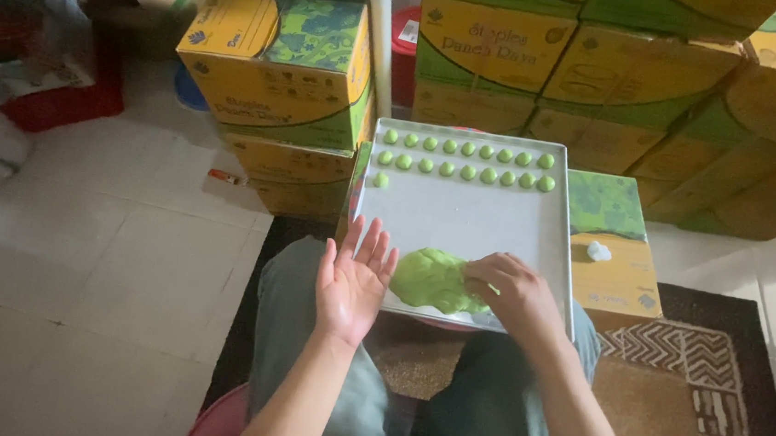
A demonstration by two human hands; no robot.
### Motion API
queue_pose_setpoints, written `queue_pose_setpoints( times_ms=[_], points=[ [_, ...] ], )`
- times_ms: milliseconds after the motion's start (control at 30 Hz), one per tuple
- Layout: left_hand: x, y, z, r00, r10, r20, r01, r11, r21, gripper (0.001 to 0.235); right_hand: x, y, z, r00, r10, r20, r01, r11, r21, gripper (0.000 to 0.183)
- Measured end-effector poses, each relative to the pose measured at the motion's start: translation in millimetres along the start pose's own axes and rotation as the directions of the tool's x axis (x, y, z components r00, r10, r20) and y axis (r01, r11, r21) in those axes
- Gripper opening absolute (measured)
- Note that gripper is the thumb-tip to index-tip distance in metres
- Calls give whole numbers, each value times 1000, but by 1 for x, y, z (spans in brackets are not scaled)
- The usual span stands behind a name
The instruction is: Rolling small portions of green dough into balls and arranging them in rows on a tray.
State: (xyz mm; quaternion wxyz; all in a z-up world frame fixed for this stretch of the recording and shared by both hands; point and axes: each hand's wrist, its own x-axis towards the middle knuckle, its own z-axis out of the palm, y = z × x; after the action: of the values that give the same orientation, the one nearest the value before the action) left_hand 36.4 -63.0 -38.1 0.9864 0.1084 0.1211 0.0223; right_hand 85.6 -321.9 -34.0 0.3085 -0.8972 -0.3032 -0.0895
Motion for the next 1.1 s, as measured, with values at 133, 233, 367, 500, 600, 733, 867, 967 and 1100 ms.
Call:
queue_pose_setpoints(
  times_ms=[133, 233, 367, 500, 600, 733, 867, 967, 1100],
  points=[
    [6, -3, -4, 1000, -3, -13, 3, 1000, 4, 52, 16, -13, -27, 992, 103, 67, -111, 985, 128, 10],
    [13, 2, -8, 1000, 3, 8, -3, 1000, -9, 50, 27, -35, -46, 974, 147, 173, -167, 980, 110, 22],
    [26, 4, -1, 999, 7, 38, -7, 1000, 2, 49, 38, -55, -44, 988, -6, 152, -2, 999, 52, 35],
    [37, -4, 10, 999, -13, 33, 11, 999, 45, 50, 33, -34, 0, 991, -90, 102, 89, 996, 18, 25],
    [45, -11, 8, 998, -50, 21, 49, 997, 54, 53, 31, -36, 6, 992, -106, 62, 109, 993, -55, 18],
    [45, -11, 10, 997, -83, 11, 82, 996, 38, 53, 26, -20, 16, 993, -119, -2, 119, 993, -25, 17],
    [46, -8, 8, 993, -116, -3, 116, 993, 3, 52, 30, -10, 9, 999, 32, -1, -32, 983, 182, 15],
    [48, -6, -1, 989, -138, 46, 141, 988, -71, 50, 40, -30, -17, 979, 126, 158, -165, 951, 263, 20],
    [50, -6, -6, 983, -178, 49, 182, 975, -129, 52, 31, -29, -27, 930, 89, 357, -86, 996, -27, 43]
  ],
)
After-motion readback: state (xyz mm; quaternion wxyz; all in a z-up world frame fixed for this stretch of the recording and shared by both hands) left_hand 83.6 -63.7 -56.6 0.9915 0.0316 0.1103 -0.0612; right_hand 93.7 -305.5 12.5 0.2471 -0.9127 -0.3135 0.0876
